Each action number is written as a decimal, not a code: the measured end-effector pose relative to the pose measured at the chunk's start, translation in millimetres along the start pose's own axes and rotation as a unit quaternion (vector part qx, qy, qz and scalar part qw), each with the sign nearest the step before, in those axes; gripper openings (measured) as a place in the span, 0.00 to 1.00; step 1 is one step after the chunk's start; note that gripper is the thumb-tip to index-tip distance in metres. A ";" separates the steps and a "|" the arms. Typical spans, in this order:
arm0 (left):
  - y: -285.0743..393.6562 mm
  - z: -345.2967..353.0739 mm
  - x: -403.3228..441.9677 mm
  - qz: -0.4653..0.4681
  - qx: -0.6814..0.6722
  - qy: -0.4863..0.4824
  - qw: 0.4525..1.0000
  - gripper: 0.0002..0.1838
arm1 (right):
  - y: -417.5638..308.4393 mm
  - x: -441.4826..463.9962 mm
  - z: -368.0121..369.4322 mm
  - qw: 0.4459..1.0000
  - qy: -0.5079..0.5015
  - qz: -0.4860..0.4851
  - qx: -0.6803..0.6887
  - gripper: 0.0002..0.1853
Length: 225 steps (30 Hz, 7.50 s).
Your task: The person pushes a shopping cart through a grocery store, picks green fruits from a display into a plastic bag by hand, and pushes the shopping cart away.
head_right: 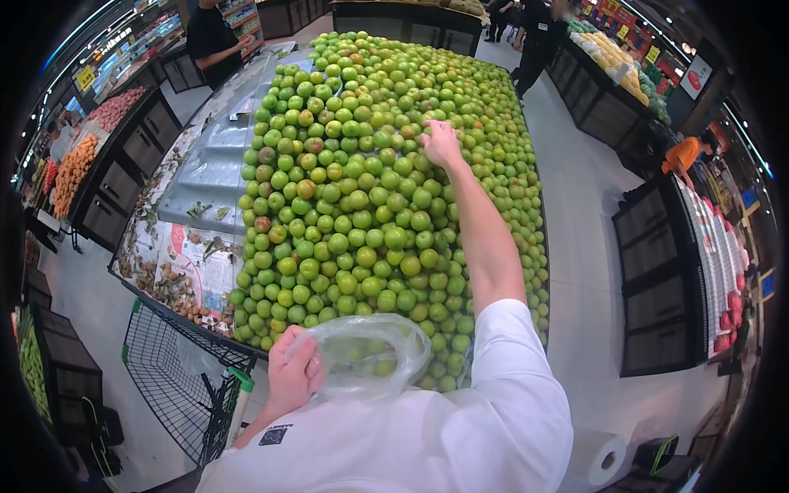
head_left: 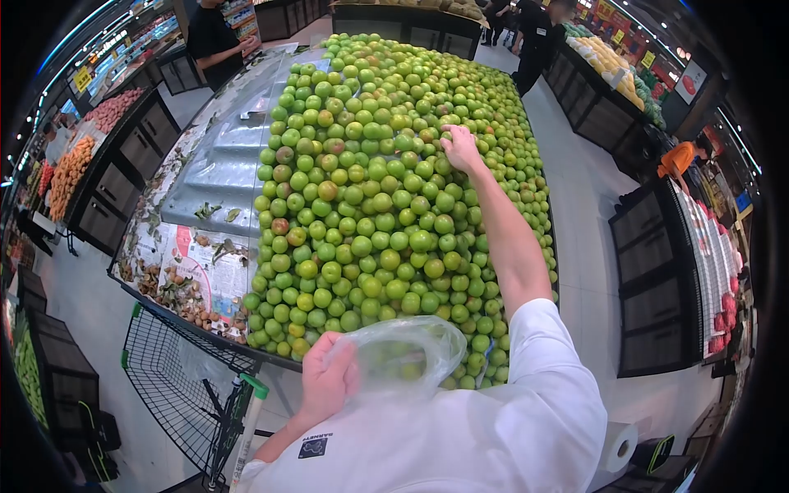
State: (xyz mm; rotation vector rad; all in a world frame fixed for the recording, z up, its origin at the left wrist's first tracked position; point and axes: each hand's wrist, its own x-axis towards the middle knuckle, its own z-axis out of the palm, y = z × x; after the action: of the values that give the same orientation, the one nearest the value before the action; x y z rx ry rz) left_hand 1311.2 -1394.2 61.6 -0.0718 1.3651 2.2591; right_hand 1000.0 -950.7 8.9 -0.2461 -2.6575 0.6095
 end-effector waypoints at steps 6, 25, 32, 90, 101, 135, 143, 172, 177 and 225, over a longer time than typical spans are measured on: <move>0.1 -1.3 -3.9 0.009 -0.010 -0.013 1.000 0.05 | -15.9 -29.8 -24.0 0.991 0.067 -0.071 0.092 0.19; 0.2 26.6 -12.3 0.029 0.043 -0.232 0.971 0.03 | -204.0 -378.1 -96.7 0.944 -0.274 -0.027 0.179 0.05; 10.0 37.0 -19.0 0.028 0.051 -0.300 0.952 0.02 | -197.2 -392.7 -100.6 0.931 -0.210 -0.071 0.291 0.06; 3.2 -23.5 -26.1 0.043 -0.036 0.018 0.998 0.05 | -185.6 -255.5 11.2 0.958 -0.097 -0.270 0.006 0.22; 4.4 -22.1 -27.0 0.036 -0.050 0.014 0.998 0.05 | -193.0 -261.3 41.9 0.934 -0.006 -0.352 -0.052 0.22; 26.8 21.7 -33.2 0.080 0.032 -0.337 0.937 0.05 | -215.1 -390.5 -78.3 0.908 -0.367 -0.137 0.150 0.17; 24.4 2.0 -38.4 0.067 0.034 -0.378 0.923 0.03 | -223.3 -392.6 -75.5 0.899 -0.391 -0.118 0.161 0.18; 31.1 28.1 -45.4 0.036 0.008 -0.300 0.953 0.10 | -227.1 -396.2 -56.3 0.823 -0.503 -0.069 0.254 0.22; 30.4 24.3 -45.8 0.050 0.037 -0.286 0.956 0.10 | -223.8 -384.8 -51.8 0.787 -0.550 -0.053 0.275 0.23; -50.9 -115.4 13.8 0.007 -0.222 0.143 0.964 0.18 | -35.7 -298.3 -56.1 0.990 0.131 -0.045 -0.017 0.15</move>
State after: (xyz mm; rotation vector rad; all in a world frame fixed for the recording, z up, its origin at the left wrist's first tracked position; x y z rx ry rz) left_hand 1297.7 -1467.2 -41.4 -0.5606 0.9582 2.6021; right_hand 1290.4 -1037.2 -31.2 -0.2000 -2.4131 0.4685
